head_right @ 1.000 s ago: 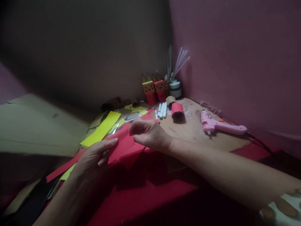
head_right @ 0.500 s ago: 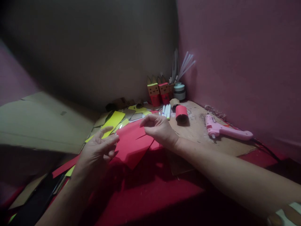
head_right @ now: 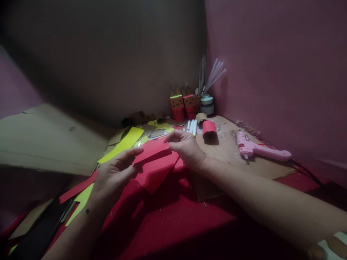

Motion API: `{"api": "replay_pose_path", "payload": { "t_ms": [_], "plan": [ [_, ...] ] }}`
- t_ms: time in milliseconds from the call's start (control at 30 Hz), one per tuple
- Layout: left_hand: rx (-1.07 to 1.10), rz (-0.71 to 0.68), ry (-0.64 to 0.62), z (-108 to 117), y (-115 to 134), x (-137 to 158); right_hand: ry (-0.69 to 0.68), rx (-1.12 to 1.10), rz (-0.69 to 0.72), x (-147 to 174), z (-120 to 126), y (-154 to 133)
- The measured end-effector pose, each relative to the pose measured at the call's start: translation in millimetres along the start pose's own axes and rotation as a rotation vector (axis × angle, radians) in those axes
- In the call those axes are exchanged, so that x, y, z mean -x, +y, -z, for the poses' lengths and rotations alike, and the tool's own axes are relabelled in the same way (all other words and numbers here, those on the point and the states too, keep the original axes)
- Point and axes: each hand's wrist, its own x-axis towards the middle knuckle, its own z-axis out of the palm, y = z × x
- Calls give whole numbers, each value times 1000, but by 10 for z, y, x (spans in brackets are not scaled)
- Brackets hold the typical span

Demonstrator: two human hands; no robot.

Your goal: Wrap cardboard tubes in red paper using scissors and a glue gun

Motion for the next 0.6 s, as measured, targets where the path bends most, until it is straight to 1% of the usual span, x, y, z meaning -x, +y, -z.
{"api": "replay_pose_path", "payload": {
  "t_ms": [67,167,267,400,500,600],
  "plan": [
    [9,-35,39,-9,-52,-21,-4,15,3,5,1,8],
    [-43,-125,94,-7,-149,-64,-17,64,14,10,7,18],
    [-95,-163,102,-14,-184,-85,-33,88,19,8,9,24],
    [-130,-129,113,-54,-118,-57,-47,19,-21,8,-11,26],
    [-110,-93,118,-78,-72,-35,-50,-32,-51,11,-32,20],
    [-110,-69,113,-85,-62,-33,-47,-17,-48,11,-43,13]
  ]
}}
